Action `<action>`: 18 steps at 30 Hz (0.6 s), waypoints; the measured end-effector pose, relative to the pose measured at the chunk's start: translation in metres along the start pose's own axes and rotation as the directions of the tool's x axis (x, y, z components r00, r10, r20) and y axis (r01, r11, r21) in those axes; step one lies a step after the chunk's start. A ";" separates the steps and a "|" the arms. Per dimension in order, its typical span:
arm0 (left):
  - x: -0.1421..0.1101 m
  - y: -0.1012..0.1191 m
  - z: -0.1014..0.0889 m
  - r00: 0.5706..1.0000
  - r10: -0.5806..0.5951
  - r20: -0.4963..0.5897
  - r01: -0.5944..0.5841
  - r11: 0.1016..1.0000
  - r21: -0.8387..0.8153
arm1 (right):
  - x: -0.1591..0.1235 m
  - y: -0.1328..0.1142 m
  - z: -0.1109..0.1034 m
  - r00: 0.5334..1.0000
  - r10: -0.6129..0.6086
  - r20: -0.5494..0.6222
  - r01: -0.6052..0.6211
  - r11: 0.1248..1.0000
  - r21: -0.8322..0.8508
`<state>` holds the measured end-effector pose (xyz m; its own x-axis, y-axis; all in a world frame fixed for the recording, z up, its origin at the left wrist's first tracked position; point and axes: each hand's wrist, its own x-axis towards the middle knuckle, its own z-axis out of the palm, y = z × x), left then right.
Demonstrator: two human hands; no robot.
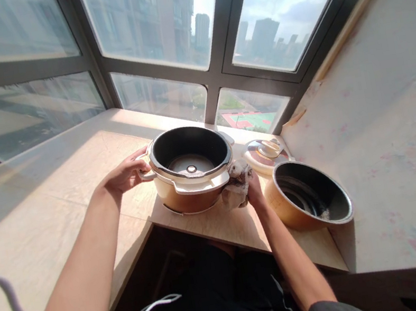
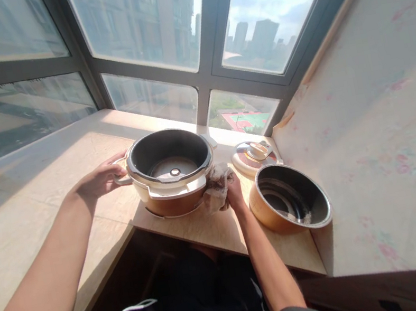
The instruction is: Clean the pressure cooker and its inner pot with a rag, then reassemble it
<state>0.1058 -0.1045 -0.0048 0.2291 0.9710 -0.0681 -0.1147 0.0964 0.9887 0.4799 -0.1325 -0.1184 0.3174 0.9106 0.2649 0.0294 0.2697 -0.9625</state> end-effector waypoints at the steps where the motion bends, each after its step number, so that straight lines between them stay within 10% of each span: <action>1: 0.000 0.000 0.000 1.000 -0.022 -0.008 0.022 0.999 -0.028 | 0.003 0.000 0.000 1.000 -0.015 -0.004 0.015 1.000 0.001; 7: -0.008 -0.009 0.022 0.969 -0.032 -0.246 -0.012 0.984 -0.177 | 0.015 0.007 0.004 0.997 -0.056 -0.043 0.056 0.998 -0.016; 12: -0.036 -0.039 0.085 0.647 -0.025 -0.762 -0.174 0.968 -0.180 | -0.003 0.020 -0.001 1.000 0.008 -0.023 -0.009 0.998 -0.060; 18: -0.046 -0.076 0.142 0.721 0.218 -0.658 -0.283 0.959 0.007 | -0.030 0.020 -0.004 0.998 0.061 0.012 -0.060 0.996 -0.067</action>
<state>0.2416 -0.1873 -0.0577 -0.4962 0.8647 0.0782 -0.1683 -0.1842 0.9684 0.4748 -0.1554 -0.1460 0.3071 0.9291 0.2062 0.0735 0.1929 -0.9785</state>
